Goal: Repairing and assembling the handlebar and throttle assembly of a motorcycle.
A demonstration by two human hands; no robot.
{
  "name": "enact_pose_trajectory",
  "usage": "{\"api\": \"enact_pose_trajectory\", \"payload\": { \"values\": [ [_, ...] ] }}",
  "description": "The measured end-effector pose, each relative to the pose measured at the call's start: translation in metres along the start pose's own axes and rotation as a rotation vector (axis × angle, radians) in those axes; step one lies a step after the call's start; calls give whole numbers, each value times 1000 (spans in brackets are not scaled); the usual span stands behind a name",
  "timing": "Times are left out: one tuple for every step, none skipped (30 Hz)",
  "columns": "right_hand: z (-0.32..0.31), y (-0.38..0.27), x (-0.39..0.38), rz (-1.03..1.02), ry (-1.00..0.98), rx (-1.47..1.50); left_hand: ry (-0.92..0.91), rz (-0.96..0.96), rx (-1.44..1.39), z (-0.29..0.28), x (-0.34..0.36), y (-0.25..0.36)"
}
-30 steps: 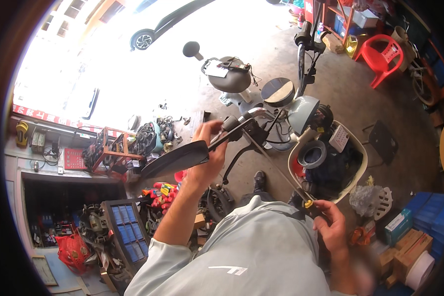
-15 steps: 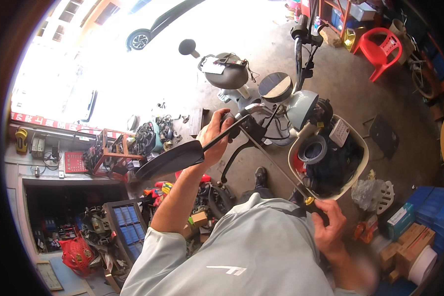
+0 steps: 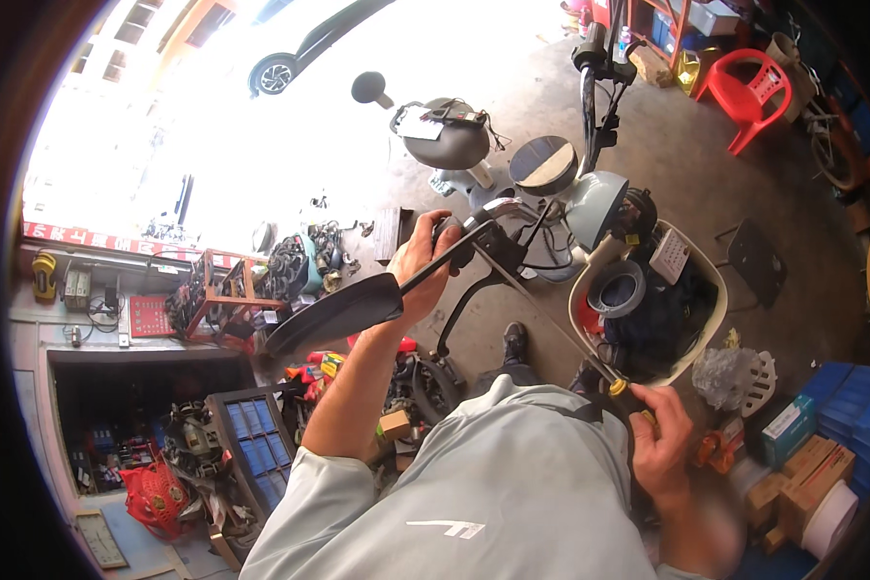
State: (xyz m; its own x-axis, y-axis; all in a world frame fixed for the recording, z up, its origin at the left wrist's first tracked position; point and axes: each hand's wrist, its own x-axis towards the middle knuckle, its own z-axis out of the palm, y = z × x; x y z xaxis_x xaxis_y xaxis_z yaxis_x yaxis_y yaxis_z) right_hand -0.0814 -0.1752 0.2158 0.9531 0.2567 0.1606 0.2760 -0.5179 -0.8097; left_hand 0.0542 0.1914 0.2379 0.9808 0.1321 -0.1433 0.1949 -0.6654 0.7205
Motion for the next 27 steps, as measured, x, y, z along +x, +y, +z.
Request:
{"api": "enact_pose_trajectory", "payload": {
  "values": [
    [-5,-2,2,450,-101,534,1,-7,7,0,0,1],
    [-9,-2,5,900,-200,1068,2,-13,13,0,0,2],
    [-10,9,9,999,-259,1317,2,-14,12,0,0,1],
    [-8,13,8,999,-254,1317,-5,-7,-6,1,1,0],
    [-8,15,6,967,-274,1377,-12,0,-25,2,3,-1],
    [-7,14,6,933,-302,1436,-10,1,-25,1,4,-2],
    [-8,9,2,858,-267,1307,-41,-6,-72,0,7,-4],
    [-8,5,3,857,-266,1307,-72,-12,-119,-1,10,-6],
    [-7,0,6,474,-147,738,-69,-12,-120,-3,10,-9],
    [-6,-7,8,91,-26,169,-114,-12,-258,-4,11,-14],
    [-8,-16,9,102,10,121,-159,-11,-396,-5,13,-19],
    [-8,-17,9,98,9,121,-155,-10,-397,-4,14,-24],
    [-7,-18,9,51,19,79,-139,2,-364,-3,13,-29],
    [-7,-18,10,4,29,39,-122,14,-330,-3,12,-32],
    [-7,-16,11,13,49,70,-130,8,-310,-4,12,-30],
    [-6,-14,11,11,50,68,-129,11,-312,-3,13,-29],
    [-5,-13,11,-12,53,43,-131,6,-324,-3,14,-29],
    [-4,-12,10,-32,55,18,-134,-1,-337,-2,13,-29],
    [-2,-10,10,-31,53,18,-136,-1,-321,-3,13,-27],
    [1,-8,11,32,36,113,-135,-4,-321,-4,14,-28],
    [3,-6,11,96,18,207,-145,-2,-340,-5,15,-28],
    [5,-4,9,97,15,208,-155,-2,-359,-5,16,-29],
    [9,-1,6,109,25,229,-154,-6,-359,-6,15,-27],
    [11,1,5,120,37,250,-171,-24,-335,-8,15,-23],
    [13,2,2,122,35,251,-189,-41,-310,-9,15,-20],
    [15,2,0,127,41,253,-190,-43,-310,-8,14,-20],
    [15,2,-2,131,44,257,-141,28,-174,-8,11,-20]
  ]
}}
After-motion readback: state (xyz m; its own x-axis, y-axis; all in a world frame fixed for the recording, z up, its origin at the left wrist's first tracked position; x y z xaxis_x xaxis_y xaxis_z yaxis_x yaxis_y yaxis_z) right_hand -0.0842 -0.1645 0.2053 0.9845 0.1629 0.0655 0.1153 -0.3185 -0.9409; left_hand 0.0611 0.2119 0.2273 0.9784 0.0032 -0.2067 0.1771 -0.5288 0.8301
